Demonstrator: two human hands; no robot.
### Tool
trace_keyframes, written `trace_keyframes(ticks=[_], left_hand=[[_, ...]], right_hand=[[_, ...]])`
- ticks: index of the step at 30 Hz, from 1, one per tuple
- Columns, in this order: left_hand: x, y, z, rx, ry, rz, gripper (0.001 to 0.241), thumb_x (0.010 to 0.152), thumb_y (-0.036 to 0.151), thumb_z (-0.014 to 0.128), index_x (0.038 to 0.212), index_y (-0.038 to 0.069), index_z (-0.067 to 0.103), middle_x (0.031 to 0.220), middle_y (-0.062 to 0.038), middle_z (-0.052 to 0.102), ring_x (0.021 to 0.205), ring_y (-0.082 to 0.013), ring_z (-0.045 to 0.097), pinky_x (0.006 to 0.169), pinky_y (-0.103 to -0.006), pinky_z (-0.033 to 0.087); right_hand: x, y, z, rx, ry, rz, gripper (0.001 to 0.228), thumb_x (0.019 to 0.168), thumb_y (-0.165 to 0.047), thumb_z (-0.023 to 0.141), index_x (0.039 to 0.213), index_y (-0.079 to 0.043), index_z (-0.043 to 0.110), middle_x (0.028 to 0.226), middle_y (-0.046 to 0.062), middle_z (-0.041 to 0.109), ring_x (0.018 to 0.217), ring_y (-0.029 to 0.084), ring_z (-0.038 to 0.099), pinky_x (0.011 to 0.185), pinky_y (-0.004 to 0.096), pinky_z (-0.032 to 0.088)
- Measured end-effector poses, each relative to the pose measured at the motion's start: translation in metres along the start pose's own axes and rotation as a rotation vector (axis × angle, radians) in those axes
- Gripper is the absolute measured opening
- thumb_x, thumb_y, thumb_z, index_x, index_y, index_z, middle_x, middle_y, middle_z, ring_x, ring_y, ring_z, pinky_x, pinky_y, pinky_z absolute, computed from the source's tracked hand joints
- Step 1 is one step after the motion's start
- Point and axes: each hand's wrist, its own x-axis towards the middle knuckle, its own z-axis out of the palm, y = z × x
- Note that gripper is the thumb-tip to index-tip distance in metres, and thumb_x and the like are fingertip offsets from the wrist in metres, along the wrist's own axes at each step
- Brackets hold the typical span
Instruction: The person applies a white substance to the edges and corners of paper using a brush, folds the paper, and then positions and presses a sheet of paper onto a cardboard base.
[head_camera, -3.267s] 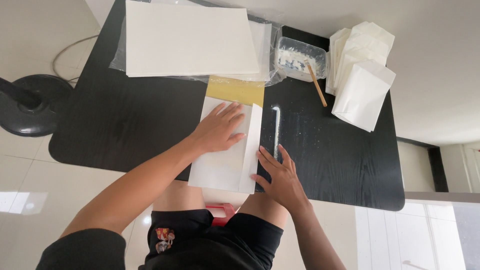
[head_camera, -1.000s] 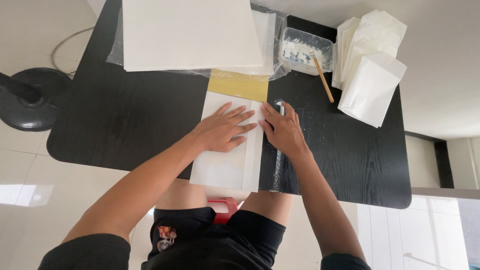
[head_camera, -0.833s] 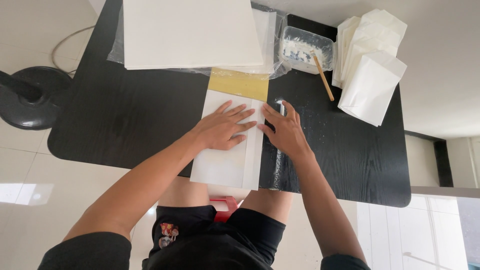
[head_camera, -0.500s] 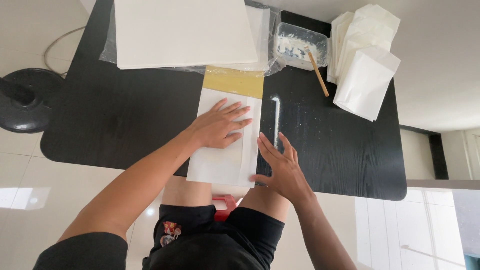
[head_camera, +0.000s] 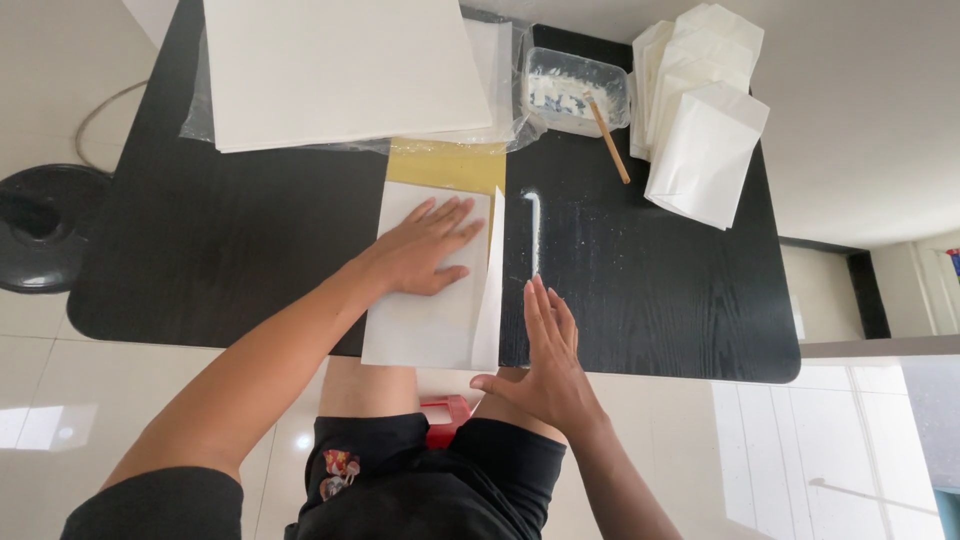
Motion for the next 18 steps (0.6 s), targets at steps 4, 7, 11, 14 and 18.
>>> trace_keyframes(ticks=[4, 7, 11, 14, 18], left_hand=[[-0.005, 0.024, -0.023, 0.065, -0.093, 0.028, 0.057, 0.103, 0.041, 0.041, 0.159, 0.039, 0.032, 0.173, 0.000, 0.010, 0.159, -0.0291, 0.009, 0.128, -0.0562, 0.001], [0.004, 0.029, -0.026, 0.055, -0.173, 0.064, 0.054, 0.104, 0.029, 0.036, 0.155, 0.046, 0.038, 0.174, 0.006, 0.005, 0.160, -0.0240, 0.007, 0.130, -0.0516, 0.000], [0.012, 0.032, -0.031, 0.070, -0.217, 0.045, 0.054, 0.101, 0.027, 0.038, 0.152, 0.047, 0.044, 0.173, 0.009, 0.009, 0.160, -0.0203, 0.007, 0.130, -0.0485, -0.002], [0.013, 0.031, -0.032, 0.064, -0.209, 0.051, 0.052, 0.101, 0.031, 0.038, 0.151, 0.045, 0.045, 0.173, 0.007, 0.011, 0.159, -0.0218, 0.009, 0.130, -0.0496, -0.001], [0.018, 0.029, -0.023, 0.098, -0.174, 0.096, 0.061, 0.094, 0.065, 0.041, 0.151, 0.043, 0.043, 0.173, 0.000, 0.013, 0.159, -0.0279, 0.012, 0.129, -0.0554, 0.001]], right_hand=[[-0.001, 0.002, 0.001, 0.007, 0.043, 0.023, 0.148, 0.062, -0.070, 0.090, 0.163, -0.001, 0.008, 0.170, 0.026, 0.014, 0.153, 0.054, 0.010, 0.121, 0.064, 0.021], [-0.001, 0.004, -0.002, 0.077, 0.070, -0.009, 0.141, 0.068, -0.059, 0.091, 0.164, -0.002, 0.004, 0.170, 0.026, 0.007, 0.151, 0.056, 0.008, 0.120, 0.067, 0.023], [0.014, 0.036, -0.008, 0.224, 0.334, -0.042, 0.096, 0.089, -0.029, 0.076, 0.160, 0.004, 0.021, 0.160, 0.028, 0.028, 0.141, 0.052, 0.035, 0.112, 0.056, 0.041], [0.036, 0.059, -0.024, 0.247, 0.487, -0.022, 0.082, 0.092, -0.020, 0.075, 0.157, 0.002, 0.030, 0.152, 0.025, 0.040, 0.127, 0.042, 0.053, 0.101, 0.045, 0.052], [0.073, 0.064, -0.055, 0.277, 0.552, 0.030, 0.070, 0.097, -0.017, 0.070, 0.154, 0.002, 0.032, 0.142, 0.023, 0.048, 0.110, 0.034, 0.065, 0.088, 0.041, 0.059]])
